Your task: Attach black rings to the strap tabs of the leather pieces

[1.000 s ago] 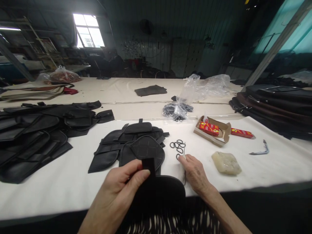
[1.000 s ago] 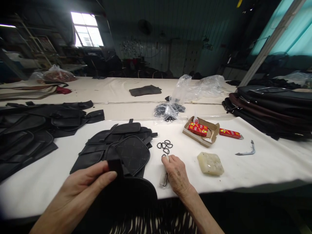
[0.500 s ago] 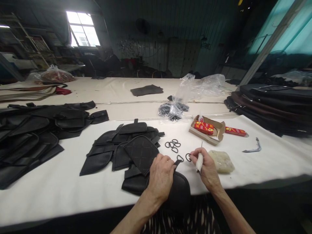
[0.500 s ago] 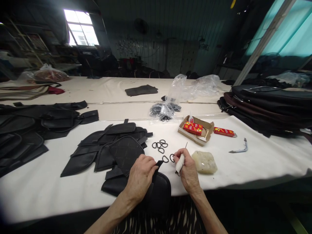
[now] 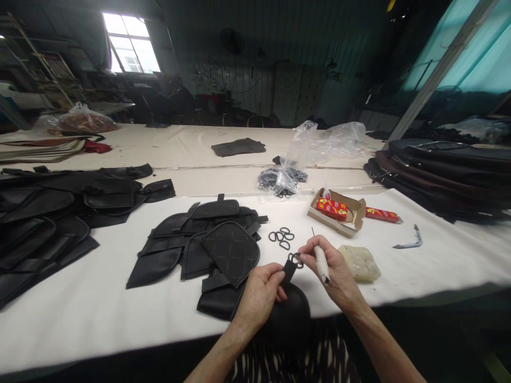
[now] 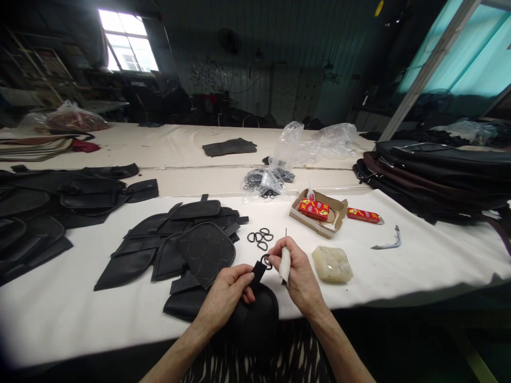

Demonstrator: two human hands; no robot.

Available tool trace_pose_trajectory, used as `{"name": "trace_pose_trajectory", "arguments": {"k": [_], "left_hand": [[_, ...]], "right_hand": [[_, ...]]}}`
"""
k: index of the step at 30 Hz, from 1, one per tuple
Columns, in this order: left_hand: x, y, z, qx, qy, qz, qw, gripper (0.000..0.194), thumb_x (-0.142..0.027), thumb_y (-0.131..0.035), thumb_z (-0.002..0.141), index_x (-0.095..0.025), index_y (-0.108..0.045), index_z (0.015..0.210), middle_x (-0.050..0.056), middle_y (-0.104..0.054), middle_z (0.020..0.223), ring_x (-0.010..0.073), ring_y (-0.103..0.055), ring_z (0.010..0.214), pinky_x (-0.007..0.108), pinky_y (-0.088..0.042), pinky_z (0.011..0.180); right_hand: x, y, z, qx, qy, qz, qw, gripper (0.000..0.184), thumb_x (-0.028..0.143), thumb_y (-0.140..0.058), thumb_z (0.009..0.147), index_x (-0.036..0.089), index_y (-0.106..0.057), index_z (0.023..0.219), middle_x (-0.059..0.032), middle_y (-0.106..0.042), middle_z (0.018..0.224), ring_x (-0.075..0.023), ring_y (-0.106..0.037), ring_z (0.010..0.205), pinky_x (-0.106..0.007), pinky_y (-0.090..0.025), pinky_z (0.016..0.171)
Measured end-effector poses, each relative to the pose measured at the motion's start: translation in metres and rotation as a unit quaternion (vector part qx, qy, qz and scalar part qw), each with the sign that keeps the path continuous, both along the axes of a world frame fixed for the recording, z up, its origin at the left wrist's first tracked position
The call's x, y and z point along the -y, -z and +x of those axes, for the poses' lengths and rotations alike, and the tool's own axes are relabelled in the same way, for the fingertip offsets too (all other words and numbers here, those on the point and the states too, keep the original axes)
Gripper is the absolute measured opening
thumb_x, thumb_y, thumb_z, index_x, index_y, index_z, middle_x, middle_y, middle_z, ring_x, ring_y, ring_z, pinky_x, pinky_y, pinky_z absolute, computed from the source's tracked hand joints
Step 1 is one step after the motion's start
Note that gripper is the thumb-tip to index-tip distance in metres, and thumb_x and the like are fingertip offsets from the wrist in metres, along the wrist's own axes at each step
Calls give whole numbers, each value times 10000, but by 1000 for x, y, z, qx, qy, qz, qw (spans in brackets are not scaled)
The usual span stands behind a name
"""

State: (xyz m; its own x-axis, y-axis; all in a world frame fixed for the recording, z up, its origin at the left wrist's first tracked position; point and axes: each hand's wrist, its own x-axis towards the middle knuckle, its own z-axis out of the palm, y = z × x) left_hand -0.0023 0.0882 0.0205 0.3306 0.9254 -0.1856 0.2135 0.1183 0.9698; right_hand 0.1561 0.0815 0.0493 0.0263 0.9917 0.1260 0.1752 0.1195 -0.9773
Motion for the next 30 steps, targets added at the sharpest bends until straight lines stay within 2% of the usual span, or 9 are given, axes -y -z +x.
{"name": "trace_pose_trajectory", "arguments": {"k": [8,14,22,26,30], "left_hand": [[2,-2,-6,22,15,10,1000,235,-279,-467,801,-148,-642,714,-15,-551,478,134,-500,488,246,-371,570],[2,-8,-15,34,63,0,997,235,-259,-478,797,-140,-678,767,-27,-523,494,119,-448,494,240,-337,562],[-5,-9,-24,89,129,-50,986,196,-258,-531,752,-133,-682,765,-19,-541,561,104,-465,505,223,-345,545],[-6,-10,-28,99,148,-76,981,183,-254,-550,742,-131,-683,769,-15,-552,563,101,-475,517,212,-341,538],[-7,-10,-31,102,161,-91,977,184,-253,-545,745,-122,-674,762,-9,-557,558,101,-474,515,208,-339,531]], "right_hand": [[-4,-9,-1,6,-40,-51,998,238,371,-652,731,206,-482,755,20,-586,725,-134,-510,650,-265,-404,613],[-5,-19,1,7,-82,-86,993,263,360,-690,682,196,-485,704,26,-577,682,-120,-502,610,-244,-402,564],[-1,-26,2,-10,-145,-128,981,302,384,-736,656,188,-509,691,35,-564,640,-104,-472,575,-236,-393,553],[-1,-25,3,-22,-164,-142,976,293,375,-732,671,187,-512,720,18,-596,686,-113,-488,611,-245,-393,583],[-3,-16,4,-46,-186,-155,969,272,324,-723,691,188,-496,752,11,-620,727,-113,-501,642,-245,-387,614]]}}
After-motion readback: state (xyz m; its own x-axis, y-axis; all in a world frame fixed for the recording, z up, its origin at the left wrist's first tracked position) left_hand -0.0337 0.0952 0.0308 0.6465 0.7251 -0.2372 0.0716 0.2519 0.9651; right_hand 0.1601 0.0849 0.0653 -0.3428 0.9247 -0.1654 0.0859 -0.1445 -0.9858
